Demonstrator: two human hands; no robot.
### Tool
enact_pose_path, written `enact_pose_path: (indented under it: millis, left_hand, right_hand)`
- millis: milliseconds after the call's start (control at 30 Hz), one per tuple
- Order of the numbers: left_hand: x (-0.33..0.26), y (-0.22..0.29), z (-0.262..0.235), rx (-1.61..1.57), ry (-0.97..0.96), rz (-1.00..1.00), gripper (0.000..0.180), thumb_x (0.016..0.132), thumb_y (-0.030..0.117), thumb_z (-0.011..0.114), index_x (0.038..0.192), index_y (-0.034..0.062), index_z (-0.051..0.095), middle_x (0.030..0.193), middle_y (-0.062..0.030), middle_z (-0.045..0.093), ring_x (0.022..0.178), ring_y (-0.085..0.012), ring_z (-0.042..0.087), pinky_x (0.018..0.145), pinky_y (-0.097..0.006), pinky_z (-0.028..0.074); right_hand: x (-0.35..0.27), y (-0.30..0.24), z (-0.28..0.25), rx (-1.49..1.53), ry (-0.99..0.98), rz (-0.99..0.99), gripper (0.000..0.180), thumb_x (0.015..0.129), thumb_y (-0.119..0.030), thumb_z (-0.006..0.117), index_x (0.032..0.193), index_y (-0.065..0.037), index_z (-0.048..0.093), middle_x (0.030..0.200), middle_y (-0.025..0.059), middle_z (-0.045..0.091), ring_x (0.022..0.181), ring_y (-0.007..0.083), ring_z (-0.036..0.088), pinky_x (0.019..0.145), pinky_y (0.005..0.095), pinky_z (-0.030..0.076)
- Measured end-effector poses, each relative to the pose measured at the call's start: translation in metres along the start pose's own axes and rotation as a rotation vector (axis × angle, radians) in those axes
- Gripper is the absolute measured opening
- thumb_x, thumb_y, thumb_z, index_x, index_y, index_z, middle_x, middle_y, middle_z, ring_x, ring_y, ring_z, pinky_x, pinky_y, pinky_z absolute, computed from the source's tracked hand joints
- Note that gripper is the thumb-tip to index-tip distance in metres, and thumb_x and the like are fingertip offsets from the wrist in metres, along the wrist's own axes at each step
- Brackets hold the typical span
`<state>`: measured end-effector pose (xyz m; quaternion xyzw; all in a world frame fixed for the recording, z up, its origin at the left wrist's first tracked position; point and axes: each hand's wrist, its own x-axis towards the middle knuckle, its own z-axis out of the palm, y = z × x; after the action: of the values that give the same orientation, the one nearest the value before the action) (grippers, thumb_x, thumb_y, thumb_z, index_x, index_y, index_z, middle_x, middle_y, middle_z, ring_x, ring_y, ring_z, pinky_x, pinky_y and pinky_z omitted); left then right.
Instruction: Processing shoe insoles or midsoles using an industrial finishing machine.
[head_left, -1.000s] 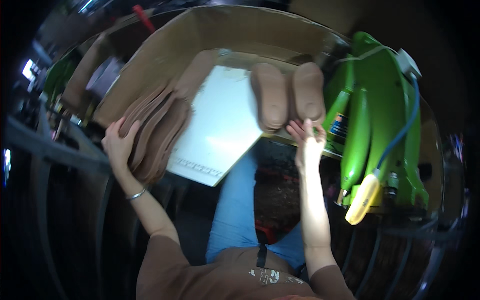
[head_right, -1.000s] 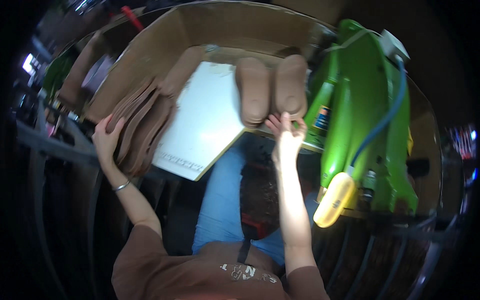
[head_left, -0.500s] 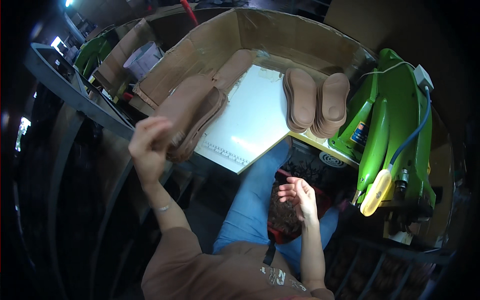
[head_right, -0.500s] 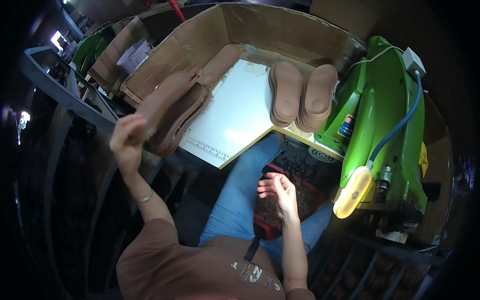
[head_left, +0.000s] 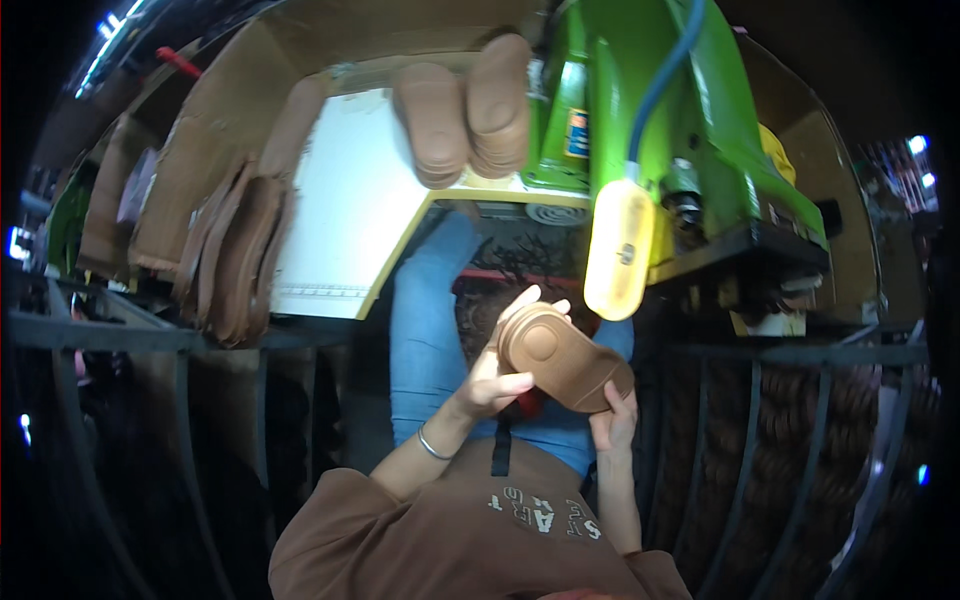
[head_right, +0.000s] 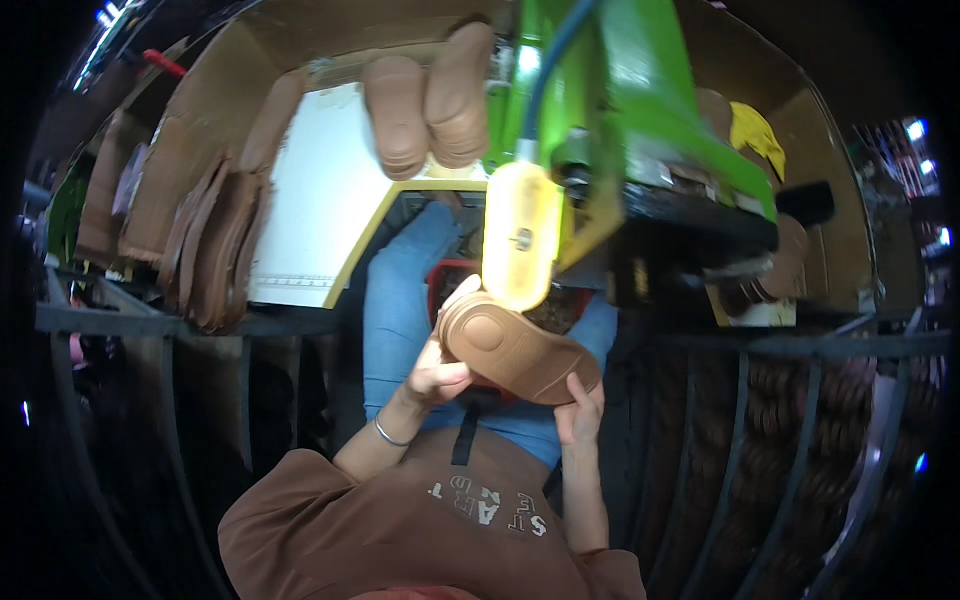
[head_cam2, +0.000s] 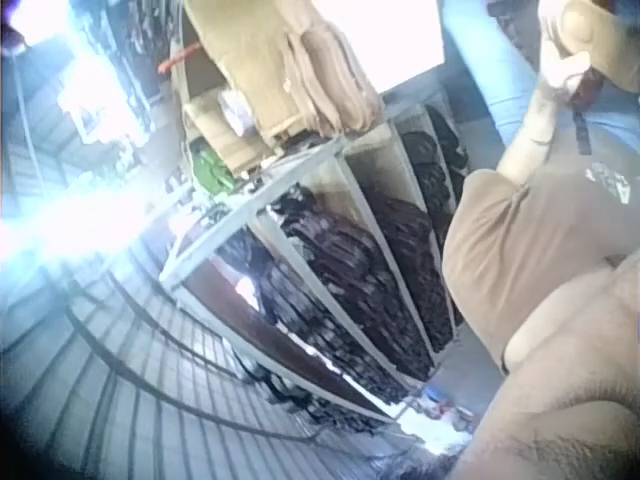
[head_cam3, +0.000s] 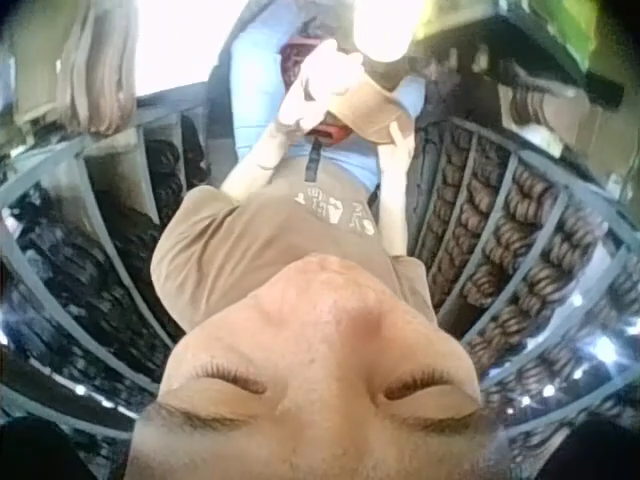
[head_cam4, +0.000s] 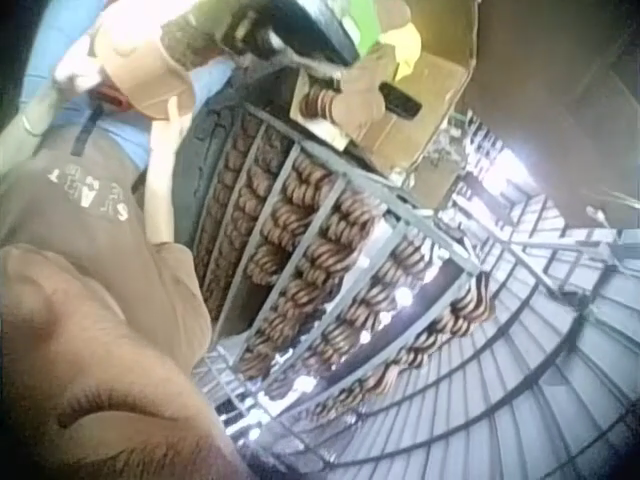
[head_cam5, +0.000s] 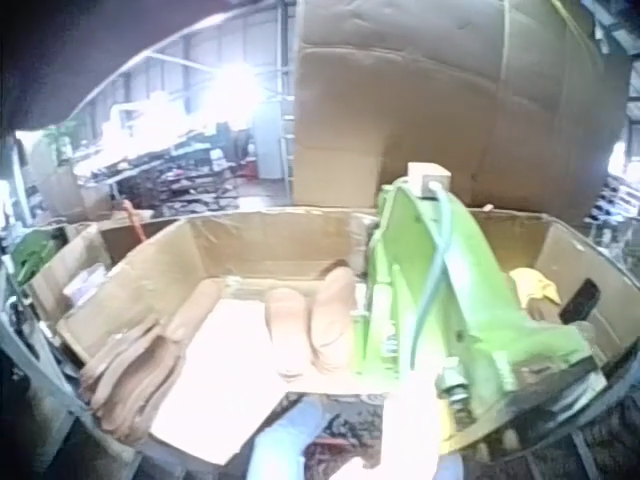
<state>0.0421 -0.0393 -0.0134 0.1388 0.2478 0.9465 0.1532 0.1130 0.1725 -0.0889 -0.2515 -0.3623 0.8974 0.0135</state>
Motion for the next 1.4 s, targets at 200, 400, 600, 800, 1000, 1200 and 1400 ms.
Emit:
enact_pose_path:
  millis: [200,400,600,800,1000,1200,1400]
  left_hand:
    - [0.034,-0.037,0.034,0.66,0.351,-0.156,0.031,0.082,0.012,0.067,0.108,-0.0034,0.06,0.095,-0.0092,0.066,0.084,-0.0107,0.059,0.076,-0.026,0.049]
    - [0.085,-0.018,0.058,1.072,0.17,-0.427,0.033,0.083,0.027,0.068,0.097,-0.0025,0.066,0.078,-0.0033,0.066,0.071,-0.0058,0.057,0.065,-0.022,0.047]
    - [0.055,-0.038,0.029,0.988,0.187,-0.153,0.022,0.085,0.012,0.065,0.1,-0.0028,0.064,0.086,-0.0045,0.067,0.075,-0.0067,0.058,0.069,-0.022,0.048]
    - [0.052,-0.042,0.042,0.589,0.273,-0.107,0.023,0.086,0.011,0.063,0.103,-0.0049,0.061,0.09,-0.008,0.066,0.08,-0.0097,0.059,0.073,-0.024,0.049]
    - [0.057,-0.041,0.044,0.572,0.29,-0.102,0.021,0.085,0.012,0.064,0.098,-0.0034,0.06,0.085,-0.0061,0.064,0.079,-0.0097,0.059,0.072,-0.024,0.049]
    - [0.055,-0.028,0.021,0.711,0.238,-0.21,0.026,0.084,0.009,0.065,0.106,-0.0033,0.057,0.094,-0.0074,0.063,0.082,-0.012,0.06,0.074,-0.026,0.049]
    - [0.049,0.011,0.004,0.731,0.182,-0.079,0.027,0.079,0.005,0.067,0.102,-0.0078,0.062,0.092,-0.0104,0.067,0.083,-0.0117,0.062,0.077,-0.026,0.049]
  right_hand:
    - [-0.043,0.021,-0.05,-0.159,-0.103,0.176,0.039,0.079,0.005,0.063,0.116,0.002,0.051,0.111,0.01,0.059,0.1,0.0182,0.058,0.088,0.0311,0.047]
    - [-0.043,0.032,-0.018,-0.371,-0.231,0.141,0.03,0.077,-0.001,0.068,0.105,0.004,0.06,0.103,0.0088,0.064,0.091,0.0145,0.06,0.081,0.027,0.048]
    - [-0.063,0.003,-0.037,-0.554,-0.271,0.123,0.043,0.072,-0.005,0.074,0.111,0.005,0.058,0.105,0.0102,0.064,0.094,0.0153,0.06,0.084,0.0288,0.048]
    - [-0.063,-0.068,-0.051,-0.363,-0.015,-0.156,0.042,0.068,-0.006,0.074,0.104,0.002,0.053,0.1,0.0085,0.062,0.09,0.0154,0.06,0.08,0.0268,0.048]
    - [-0.012,-0.144,-0.022,-0.274,0.022,-0.463,0.027,0.081,-0.003,0.062,0.104,-0.001,0.047,0.093,0.0086,0.059,0.086,0.0149,0.059,0.078,0.0272,0.048]
    - [0.046,-0.184,0.026,-0.303,-0.102,-0.464,0.028,0.084,0.002,0.053,0.111,-0.001,0.046,0.102,0.0105,0.057,0.092,0.0174,0.058,0.08,0.0277,0.048]
    - [0.071,-0.157,0.038,-0.194,-0.069,-0.456,0.039,0.078,0.008,0.049,0.116,0.001,0.046,0.104,0.0124,0.057,0.09,0.0209,0.059,0.078,0.0322,0.05]
